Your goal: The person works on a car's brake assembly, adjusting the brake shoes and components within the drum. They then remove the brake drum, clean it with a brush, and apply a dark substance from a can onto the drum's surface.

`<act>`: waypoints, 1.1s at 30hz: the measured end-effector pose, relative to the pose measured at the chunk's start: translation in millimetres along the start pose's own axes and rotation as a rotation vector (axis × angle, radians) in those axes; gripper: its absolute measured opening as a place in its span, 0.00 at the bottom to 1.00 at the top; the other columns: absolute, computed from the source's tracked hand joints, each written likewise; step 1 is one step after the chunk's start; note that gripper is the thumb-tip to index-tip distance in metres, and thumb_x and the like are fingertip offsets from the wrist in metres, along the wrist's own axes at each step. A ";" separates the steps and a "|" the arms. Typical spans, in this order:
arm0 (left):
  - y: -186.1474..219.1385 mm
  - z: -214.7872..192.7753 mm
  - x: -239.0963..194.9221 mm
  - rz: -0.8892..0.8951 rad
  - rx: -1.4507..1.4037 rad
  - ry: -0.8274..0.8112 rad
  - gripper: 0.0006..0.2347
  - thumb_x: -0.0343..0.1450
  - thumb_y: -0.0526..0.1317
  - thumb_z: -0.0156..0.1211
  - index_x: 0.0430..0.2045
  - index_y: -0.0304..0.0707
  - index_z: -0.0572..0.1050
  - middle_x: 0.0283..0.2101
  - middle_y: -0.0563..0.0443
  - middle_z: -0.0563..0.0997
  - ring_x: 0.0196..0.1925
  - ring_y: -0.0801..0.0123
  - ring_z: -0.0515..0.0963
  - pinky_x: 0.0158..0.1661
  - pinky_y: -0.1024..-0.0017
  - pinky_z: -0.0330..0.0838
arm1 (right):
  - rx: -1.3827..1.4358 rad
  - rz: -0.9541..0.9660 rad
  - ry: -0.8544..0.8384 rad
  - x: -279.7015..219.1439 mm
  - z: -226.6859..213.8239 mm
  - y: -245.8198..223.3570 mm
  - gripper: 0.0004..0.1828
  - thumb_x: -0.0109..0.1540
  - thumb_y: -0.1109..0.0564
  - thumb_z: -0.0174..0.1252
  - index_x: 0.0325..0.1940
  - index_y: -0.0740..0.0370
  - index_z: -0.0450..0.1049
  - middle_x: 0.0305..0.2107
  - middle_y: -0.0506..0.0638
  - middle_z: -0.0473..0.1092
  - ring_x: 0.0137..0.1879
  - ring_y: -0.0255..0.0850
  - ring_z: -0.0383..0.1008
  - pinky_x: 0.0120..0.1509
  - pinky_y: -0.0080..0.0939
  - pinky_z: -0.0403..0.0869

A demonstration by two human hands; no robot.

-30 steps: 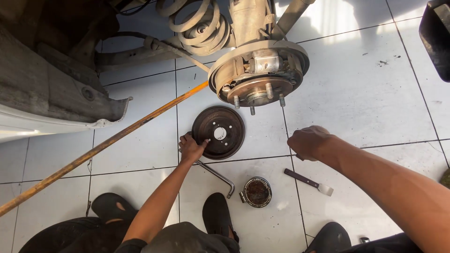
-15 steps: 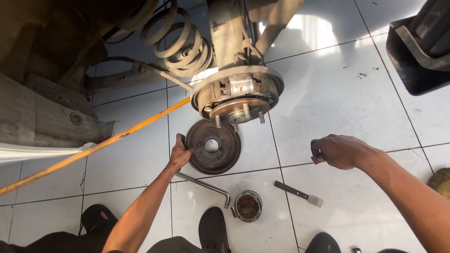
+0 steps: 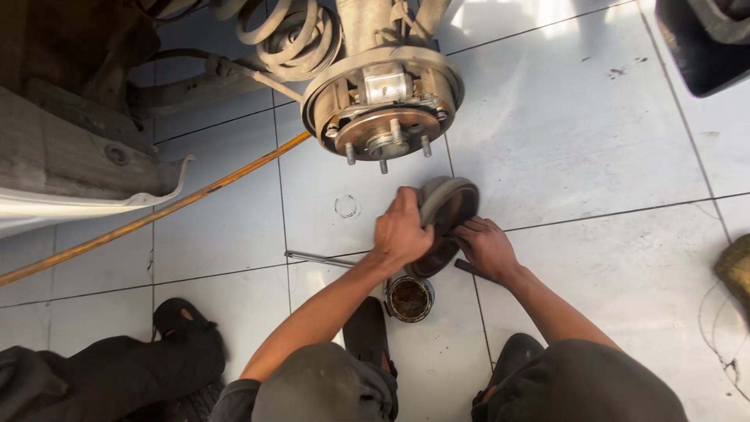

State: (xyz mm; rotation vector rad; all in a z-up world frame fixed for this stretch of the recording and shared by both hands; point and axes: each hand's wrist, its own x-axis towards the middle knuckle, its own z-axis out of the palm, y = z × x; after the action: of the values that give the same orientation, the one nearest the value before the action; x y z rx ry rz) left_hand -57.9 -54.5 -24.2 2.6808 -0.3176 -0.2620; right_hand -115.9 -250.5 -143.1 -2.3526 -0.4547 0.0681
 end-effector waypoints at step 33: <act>25.7 41.3 -22.2 0.126 -0.170 0.079 0.21 0.58 0.33 0.69 0.41 0.30 0.67 0.41 0.37 0.74 0.44 0.42 0.78 0.41 0.52 0.74 | -0.119 0.101 -0.267 -93.0 37.7 -14.4 0.41 0.58 0.62 0.55 0.76 0.62 0.54 0.73 0.53 0.53 0.80 0.45 0.49 0.80 0.48 0.53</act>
State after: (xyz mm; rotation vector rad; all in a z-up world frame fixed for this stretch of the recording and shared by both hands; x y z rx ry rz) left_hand -93.3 -87.5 -46.9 2.4846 -0.4180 -0.1384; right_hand -214.0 -247.9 -168.5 -2.4940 -0.4784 0.4173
